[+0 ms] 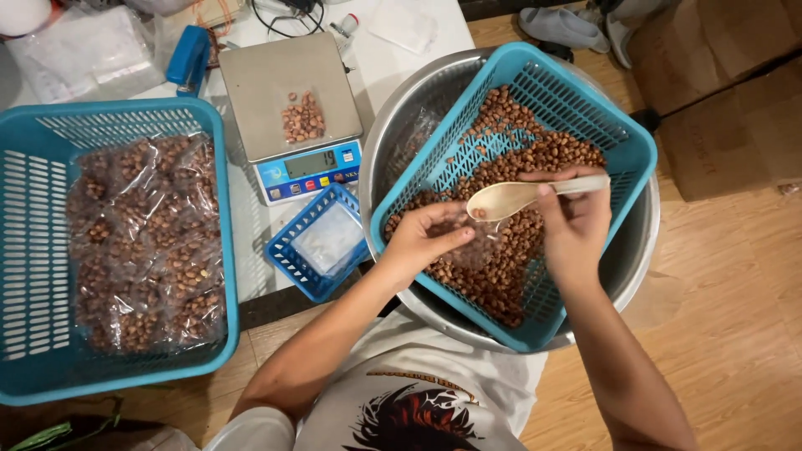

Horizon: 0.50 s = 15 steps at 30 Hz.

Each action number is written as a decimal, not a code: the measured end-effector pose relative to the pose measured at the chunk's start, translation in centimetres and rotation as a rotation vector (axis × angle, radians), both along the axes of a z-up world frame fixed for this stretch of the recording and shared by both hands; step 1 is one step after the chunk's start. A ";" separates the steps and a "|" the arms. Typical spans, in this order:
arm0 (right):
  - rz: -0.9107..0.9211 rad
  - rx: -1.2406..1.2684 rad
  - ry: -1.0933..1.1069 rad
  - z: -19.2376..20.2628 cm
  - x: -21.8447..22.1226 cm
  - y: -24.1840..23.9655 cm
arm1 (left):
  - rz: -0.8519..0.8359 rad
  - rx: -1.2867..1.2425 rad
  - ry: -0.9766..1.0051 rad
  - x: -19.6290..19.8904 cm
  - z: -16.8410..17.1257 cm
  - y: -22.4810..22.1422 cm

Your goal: Scooping peanuts from a large basket into small plastic bags, weighing them on a digital scale, and organizing the filled bags.

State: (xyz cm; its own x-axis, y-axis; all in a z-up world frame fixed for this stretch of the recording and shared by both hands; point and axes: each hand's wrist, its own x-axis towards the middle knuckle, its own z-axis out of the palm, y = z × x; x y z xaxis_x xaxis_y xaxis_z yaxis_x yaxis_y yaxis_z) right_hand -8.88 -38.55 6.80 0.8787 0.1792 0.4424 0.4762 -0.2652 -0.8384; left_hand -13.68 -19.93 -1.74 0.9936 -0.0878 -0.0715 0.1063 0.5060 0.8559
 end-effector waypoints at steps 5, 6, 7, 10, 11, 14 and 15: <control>-0.189 0.535 0.475 -2.5 0.9 -0.9 | 0.114 0.265 -0.095 -0.3 1.4 2.1; -0.175 0.533 0.478 -2.1 0.6 -0.9 | 0.127 0.267 -0.094 0.7 1.1 4.0; -0.191 0.513 0.480 -1.8 0.3 -0.8 | 0.230 0.337 -0.123 1.7 0.9 6.1; -0.198 0.469 0.483 -1.6 -0.5 -0.9 | 0.487 0.516 -0.191 4.8 0.3 12.7; -0.204 0.447 0.479 -1.6 -0.8 -1.0 | 0.630 0.619 -0.235 6.0 0.2 15.0; -0.189 0.425 0.475 -2.5 -1.3 -1.6 | 0.697 1.191 0.005 13.5 -10.1 21.9; -0.177 0.424 0.474 -2.6 -1.5 -1.6 | 0.709 1.193 0.009 14.2 -10.8 22.4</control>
State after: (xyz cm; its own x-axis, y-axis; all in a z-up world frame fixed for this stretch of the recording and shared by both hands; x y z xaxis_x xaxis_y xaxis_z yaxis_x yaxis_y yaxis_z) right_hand -10.40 -40.19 4.19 0.9959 -0.0901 0.0003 0.0088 0.0940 -0.9955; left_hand 0.52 2.52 -12.52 0.7989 0.5480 0.2481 0.1446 -0.5753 0.8050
